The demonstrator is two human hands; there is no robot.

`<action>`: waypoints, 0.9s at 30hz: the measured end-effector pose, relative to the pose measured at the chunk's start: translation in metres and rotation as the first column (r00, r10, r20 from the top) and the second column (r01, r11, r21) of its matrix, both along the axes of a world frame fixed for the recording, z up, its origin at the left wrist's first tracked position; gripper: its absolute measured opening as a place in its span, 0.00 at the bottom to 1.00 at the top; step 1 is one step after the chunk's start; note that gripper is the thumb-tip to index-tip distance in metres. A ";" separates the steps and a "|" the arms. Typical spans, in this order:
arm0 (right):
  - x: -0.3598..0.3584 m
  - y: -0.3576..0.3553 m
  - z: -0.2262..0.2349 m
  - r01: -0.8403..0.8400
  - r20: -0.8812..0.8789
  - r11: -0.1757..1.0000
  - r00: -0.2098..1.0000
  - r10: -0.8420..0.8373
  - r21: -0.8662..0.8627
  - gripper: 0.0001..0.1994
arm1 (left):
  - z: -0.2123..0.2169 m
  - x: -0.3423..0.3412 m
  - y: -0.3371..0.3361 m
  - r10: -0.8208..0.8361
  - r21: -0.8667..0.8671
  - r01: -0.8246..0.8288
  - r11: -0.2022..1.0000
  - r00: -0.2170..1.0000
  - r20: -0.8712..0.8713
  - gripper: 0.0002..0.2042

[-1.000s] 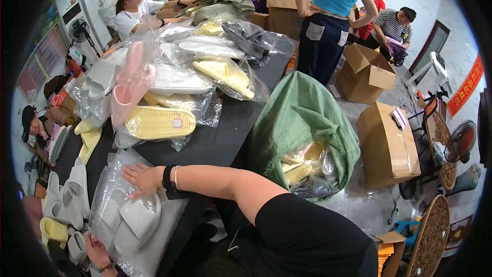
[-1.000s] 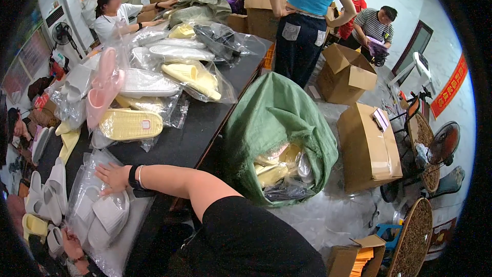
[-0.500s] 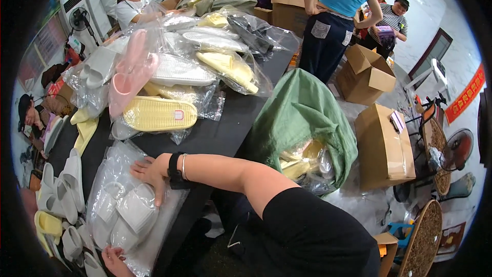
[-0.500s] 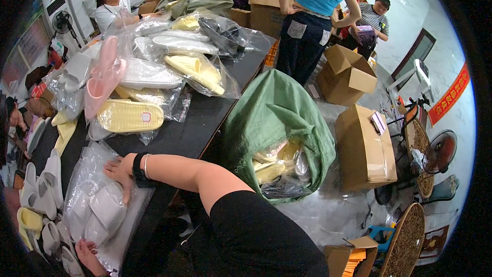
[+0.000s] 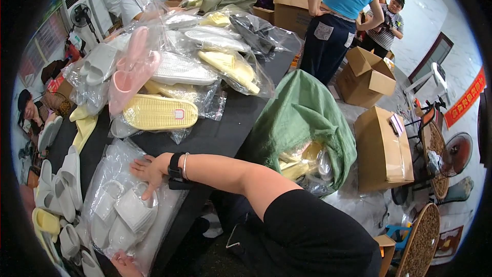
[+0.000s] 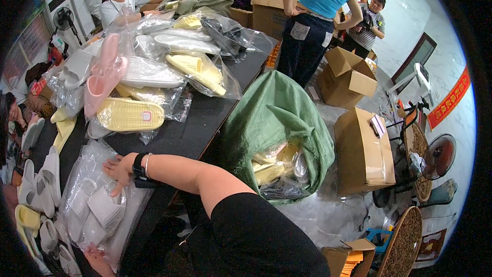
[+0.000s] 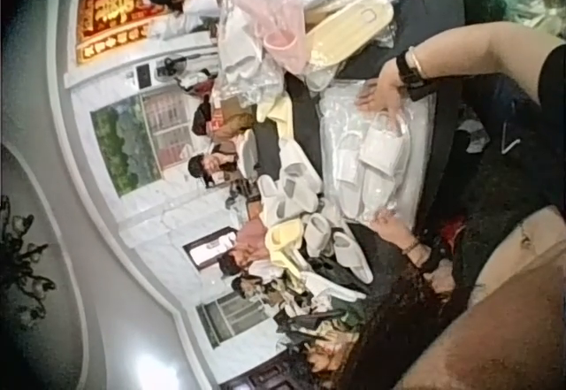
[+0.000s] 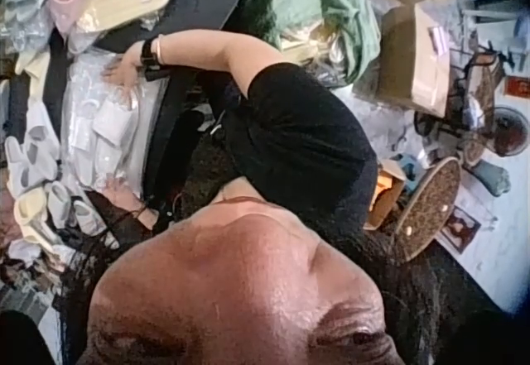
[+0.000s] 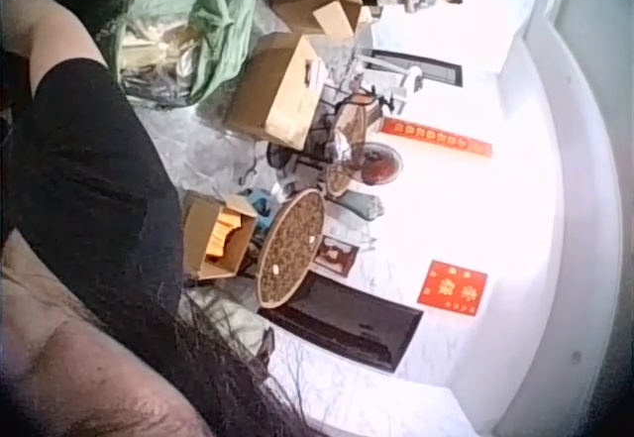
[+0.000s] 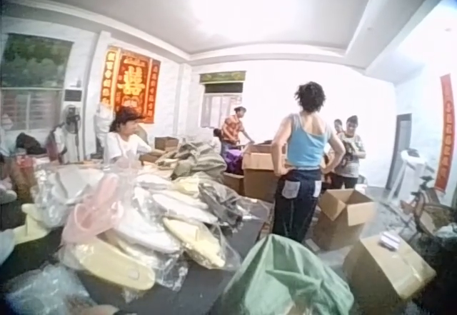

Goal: The recorder is sorting, inspecting, and putting plastic slides into transparent plastic bags at a communal work table.

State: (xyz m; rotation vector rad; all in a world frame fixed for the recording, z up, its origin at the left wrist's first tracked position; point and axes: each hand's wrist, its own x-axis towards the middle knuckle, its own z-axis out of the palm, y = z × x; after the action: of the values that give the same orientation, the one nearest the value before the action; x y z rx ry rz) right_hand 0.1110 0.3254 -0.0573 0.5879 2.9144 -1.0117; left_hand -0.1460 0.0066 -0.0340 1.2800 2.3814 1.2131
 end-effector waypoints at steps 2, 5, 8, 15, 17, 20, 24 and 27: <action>0.005 -0.002 0.003 -0.026 0.021 0.998 0.999 0.025 0.057 0.72 | 0.007 0.009 0.002 -0.033 -0.093 0.005 0.996 0.951 -0.308 0.21; 0.007 -0.003 0.004 -0.048 0.047 0.991 0.998 0.043 0.123 0.73 | 0.016 0.009 0.002 -0.004 -0.239 -0.151 0.959 0.838 -0.546 0.17; 0.009 -0.005 0.003 -0.039 0.043 0.992 0.998 0.034 0.123 0.73 | 0.021 0.003 -0.006 0.065 -0.137 -0.088 0.987 0.984 -0.166 0.13; 0.003 -0.007 0.007 -0.039 0.028 0.993 0.999 0.036 0.108 0.73 | -0.004 -0.035 -0.026 -0.123 0.206 0.057 0.977 0.939 0.323 0.15; 0.007 -0.006 0.006 -0.030 0.040 0.993 0.999 0.025 0.117 0.73 | 0.007 -0.033 -0.019 -0.212 0.268 0.097 0.959 0.871 0.444 0.17; 0.010 -0.007 0.007 -0.030 0.047 0.991 0.999 0.024 0.129 0.73 | 0.072 0.007 0.013 0.045 0.027 -0.085 0.996 0.741 0.670 0.26; 0.009 -0.012 0.011 -0.019 0.028 0.992 0.999 0.015 0.124 0.73 | 0.056 -0.046 0.041 0.045 -0.265 0.062 0.962 0.924 0.380 0.25; 0.008 -0.011 0.005 -0.003 0.005 0.993 1.000 0.002 0.116 0.72 | 0.039 -0.071 0.057 -0.032 -0.362 0.017 0.932 0.999 -0.035 0.19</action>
State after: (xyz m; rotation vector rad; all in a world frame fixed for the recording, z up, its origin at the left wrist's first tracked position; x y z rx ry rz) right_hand 0.1188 0.3141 -0.0518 0.5890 2.9844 -0.8435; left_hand -0.2167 0.0632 0.0045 1.2170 2.4572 0.6981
